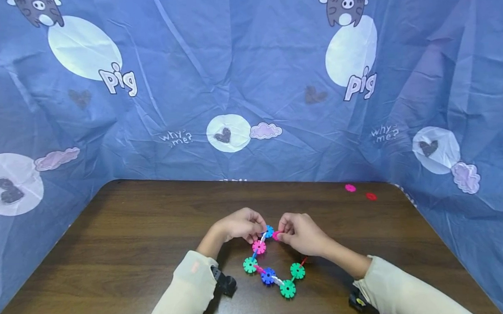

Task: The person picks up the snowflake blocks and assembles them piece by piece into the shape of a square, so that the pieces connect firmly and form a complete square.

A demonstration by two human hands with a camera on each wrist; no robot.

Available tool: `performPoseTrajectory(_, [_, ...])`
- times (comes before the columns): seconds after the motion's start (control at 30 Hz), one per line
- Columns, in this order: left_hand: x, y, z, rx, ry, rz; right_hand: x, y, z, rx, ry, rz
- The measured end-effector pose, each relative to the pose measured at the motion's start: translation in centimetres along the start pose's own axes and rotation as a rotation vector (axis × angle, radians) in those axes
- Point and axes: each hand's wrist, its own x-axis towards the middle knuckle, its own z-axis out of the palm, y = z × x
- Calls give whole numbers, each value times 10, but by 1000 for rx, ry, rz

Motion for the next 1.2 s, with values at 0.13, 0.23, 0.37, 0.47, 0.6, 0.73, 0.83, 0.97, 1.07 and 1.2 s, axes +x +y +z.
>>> performPoseTrajectory(0.13, [0, 1, 0, -4, -5, 1, 1, -1, -3, -3, 0, -8])
performPoseTrajectory(0.23, [0, 1, 1, -11, -6, 0, 2, 0, -1, -9, 5, -16])
performPoseTrajectory(0.37, [0, 0, 1, -42, 7, -5, 2, 0, 3, -40, 50, -30])
performPoseTrajectory(0.47, [0, -1, 1, -98, 22, -24, 2, -1, 5, -55, 87, -17])
performPoseTrajectory(0.6, [1, -3, 1, -176, 32, -48, 1, -2, 6, -36, 117, 24])
performPoseTrajectory(0.73, [2, -4, 1, -211, 38, -51, 2, -4, 4, -10, 123, 52])
performPoseTrajectory(0.83, [1, -4, 1, -248, 48, -61, 2, -6, 4, 14, 114, 72])
performPoseTrajectory(0.97, [-1, -3, 1, -293, 67, -75, 3, -8, 6, 45, 123, 98])
performPoseTrajectory(1.07, [-1, -2, 2, -285, 75, -73, 3, -9, 8, 60, 137, 114])
performPoseTrajectory(1.2, [0, -1, 2, -265, 81, -74, 3, -10, 10, 63, 152, 141])
